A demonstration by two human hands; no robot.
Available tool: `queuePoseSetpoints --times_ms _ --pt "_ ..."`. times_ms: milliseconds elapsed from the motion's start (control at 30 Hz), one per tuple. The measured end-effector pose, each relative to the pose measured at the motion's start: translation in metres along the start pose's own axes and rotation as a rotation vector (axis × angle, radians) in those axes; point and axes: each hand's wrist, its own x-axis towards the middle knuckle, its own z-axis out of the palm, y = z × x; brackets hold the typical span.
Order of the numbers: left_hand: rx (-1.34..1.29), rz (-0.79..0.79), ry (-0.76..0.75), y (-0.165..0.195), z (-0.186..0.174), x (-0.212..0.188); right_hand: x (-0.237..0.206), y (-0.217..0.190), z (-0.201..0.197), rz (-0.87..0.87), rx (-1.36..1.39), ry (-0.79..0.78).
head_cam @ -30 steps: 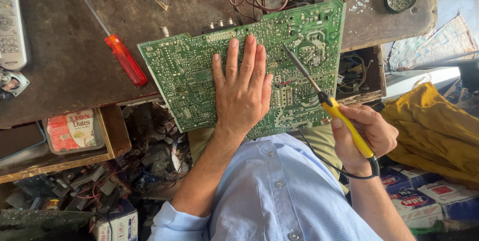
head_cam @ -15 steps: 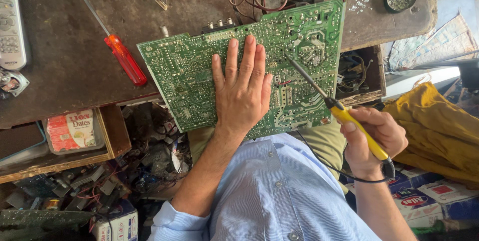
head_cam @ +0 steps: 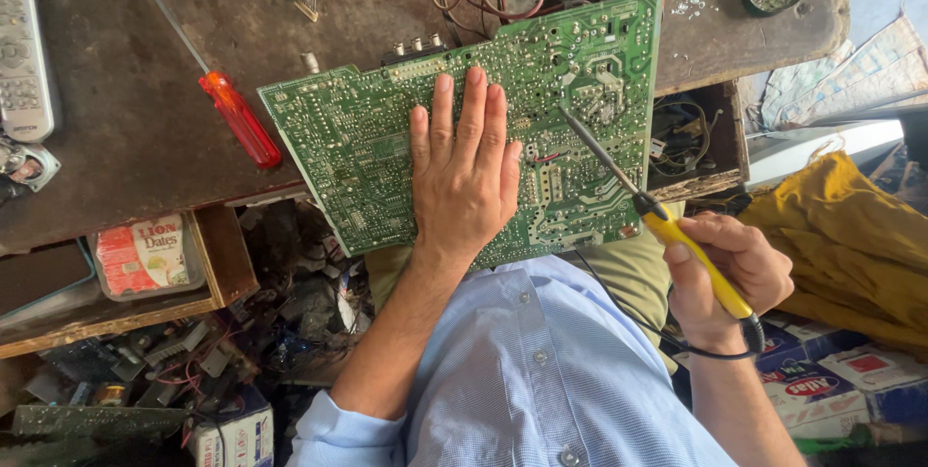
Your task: The person uses a soldering iron to reflow solder joints on a green circuit board. The left hand stabilizes the board while the right hand moves the iron across multiple connection points. The board remains on the work surface throughout the clip.
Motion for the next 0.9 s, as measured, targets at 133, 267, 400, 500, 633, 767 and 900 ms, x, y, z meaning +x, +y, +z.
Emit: queuePoseSetpoints --times_ms 133,267,400,500,633,767,900 --pt "-0.015 0.004 0.003 0.000 0.001 0.000 0.006 -0.005 0.010 -0.097 0.025 -0.043" --pt "-0.010 0.010 0.007 -0.001 0.001 -0.001 0.012 -0.011 0.018 -0.125 -0.018 -0.050" --pt "-0.011 0.013 0.016 -0.001 0.000 0.000 0.013 -0.017 0.023 -0.090 0.027 -0.070" --pt "-0.010 0.015 0.018 -0.001 -0.001 0.000 0.013 -0.019 0.023 -0.072 -0.037 -0.073" --pt "-0.011 0.020 0.022 -0.002 -0.001 0.000 0.013 -0.018 0.022 -0.061 -0.099 -0.050" --pt "-0.013 0.020 0.024 -0.002 -0.002 0.000 0.015 -0.016 0.021 -0.064 -0.105 -0.050" --pt "-0.015 0.017 0.019 -0.001 -0.003 0.000 0.016 -0.017 0.022 -0.059 -0.097 -0.061"
